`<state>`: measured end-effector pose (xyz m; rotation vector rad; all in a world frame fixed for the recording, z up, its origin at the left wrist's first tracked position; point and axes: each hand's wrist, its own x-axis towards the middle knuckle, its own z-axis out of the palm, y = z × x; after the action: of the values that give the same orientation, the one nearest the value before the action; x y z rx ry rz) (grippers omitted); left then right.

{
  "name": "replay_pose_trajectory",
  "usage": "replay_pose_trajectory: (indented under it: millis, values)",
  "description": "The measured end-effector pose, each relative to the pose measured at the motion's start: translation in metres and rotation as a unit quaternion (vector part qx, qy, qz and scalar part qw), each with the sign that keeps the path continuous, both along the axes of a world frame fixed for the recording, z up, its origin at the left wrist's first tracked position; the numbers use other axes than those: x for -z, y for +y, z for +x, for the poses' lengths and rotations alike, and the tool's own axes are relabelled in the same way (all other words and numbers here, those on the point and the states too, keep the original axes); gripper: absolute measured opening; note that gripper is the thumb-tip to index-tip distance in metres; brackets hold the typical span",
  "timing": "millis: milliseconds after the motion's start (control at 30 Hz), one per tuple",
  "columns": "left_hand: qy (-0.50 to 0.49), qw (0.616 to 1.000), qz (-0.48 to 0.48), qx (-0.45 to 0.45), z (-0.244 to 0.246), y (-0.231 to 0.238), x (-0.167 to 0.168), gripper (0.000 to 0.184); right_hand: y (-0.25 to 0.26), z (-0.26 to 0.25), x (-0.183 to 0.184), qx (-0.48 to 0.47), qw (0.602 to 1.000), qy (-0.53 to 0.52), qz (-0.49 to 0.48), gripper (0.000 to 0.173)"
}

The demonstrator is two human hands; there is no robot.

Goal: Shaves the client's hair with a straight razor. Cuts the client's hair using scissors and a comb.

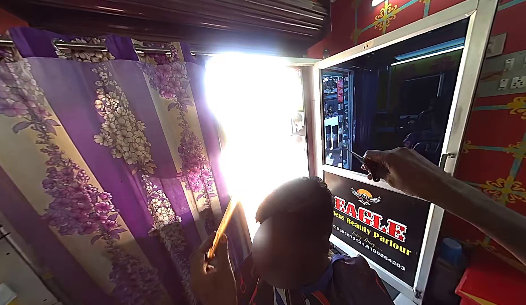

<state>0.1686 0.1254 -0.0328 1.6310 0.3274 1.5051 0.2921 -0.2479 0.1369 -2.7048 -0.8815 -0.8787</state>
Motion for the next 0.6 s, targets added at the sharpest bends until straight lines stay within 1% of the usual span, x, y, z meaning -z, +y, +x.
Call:
replay_pose_trajectory:
  millis: [33,67,100,133,167,200,233,267,300,333,367,400,433,467,500,533,567,600]
  values:
    - [-0.046,0.995,0.084,-0.021,-0.008,-0.009,0.009,0.032,-0.003,0.006,0.004,0.003,1.000,-0.008,-0.006,0.021]
    - [-0.069,0.982,0.175,-0.026,-0.014,-0.012,0.020,0.033,-0.005,0.009,0.007,-0.003,1.000,-0.019,-0.019,0.024]
    - [-0.055,0.965,0.257,-0.023,-0.022,-0.016,0.025,0.032,-0.008,0.011,0.009,-0.023,0.998,-0.033,-0.038,0.027]
    - [-0.039,0.945,0.325,-0.022,-0.026,-0.025,0.022,0.031,-0.009,0.010,0.009,-0.039,0.996,-0.045,-0.059,0.026]
    - [-0.024,0.926,0.376,-0.021,-0.028,-0.037,0.014,0.031,-0.005,0.004,0.007,-0.035,0.995,-0.043,-0.082,0.020]
    - [-0.001,0.912,0.409,-0.018,-0.028,-0.047,0.004,0.029,0.005,-0.012,-0.003,0.012,0.993,0.013,-0.116,0.018]
    - [0.021,0.905,0.426,-0.014,-0.027,-0.055,-0.005,0.028,0.018,-0.031,-0.017,0.078,0.980,0.105,-0.150,0.024]
    - [0.036,0.902,0.430,-0.013,-0.024,-0.059,-0.014,0.027,0.010,-0.015,0.000,0.004,0.993,0.008,-0.121,0.019]
    - [0.043,0.902,0.429,-0.010,-0.021,-0.062,-0.021,0.027,0.004,0.001,0.014,-0.060,0.992,-0.060,-0.095,0.023]
    - [0.046,0.903,0.427,-0.009,-0.018,-0.064,-0.029,0.027,0.002,0.008,0.021,-0.093,0.987,-0.091,-0.093,0.028]
    - [0.048,0.904,0.426,-0.010,-0.016,-0.065,-0.035,0.026,0.005,0.005,0.023,-0.097,0.985,-0.100,-0.101,0.028]
    - [0.047,0.904,0.425,-0.012,-0.014,-0.065,-0.039,0.026,0.012,-0.011,0.019,-0.078,0.987,-0.087,-0.110,0.021]
    - [0.045,0.904,0.424,-0.017,-0.011,-0.065,-0.043,0.026,0.026,-0.044,0.004,-0.036,0.990,-0.034,-0.132,0.012]
    - [0.039,0.905,0.424,-0.023,-0.009,-0.065,-0.046,0.026,0.050,-0.091,-0.025,0.050,0.979,0.100,-0.172,0.018]
    - [0.035,0.905,0.422,-0.031,-0.007,-0.064,-0.048,0.026,0.066,-0.114,-0.043,0.100,0.959,0.178,-0.197,0.025]
    - [0.032,0.906,0.420,-0.038,-0.005,-0.064,-0.050,0.026,0.066,-0.113,-0.041,0.094,0.959,0.174,-0.202,0.024]
    - [0.031,0.906,0.419,-0.045,-0.003,-0.063,-0.051,0.025,0.052,-0.091,-0.021,0.037,0.976,0.098,-0.190,0.017]
    - [0.031,0.906,0.420,-0.052,-0.002,-0.062,-0.052,0.025,0.034,-0.052,0.007,-0.032,0.984,-0.013,-0.173,0.009]
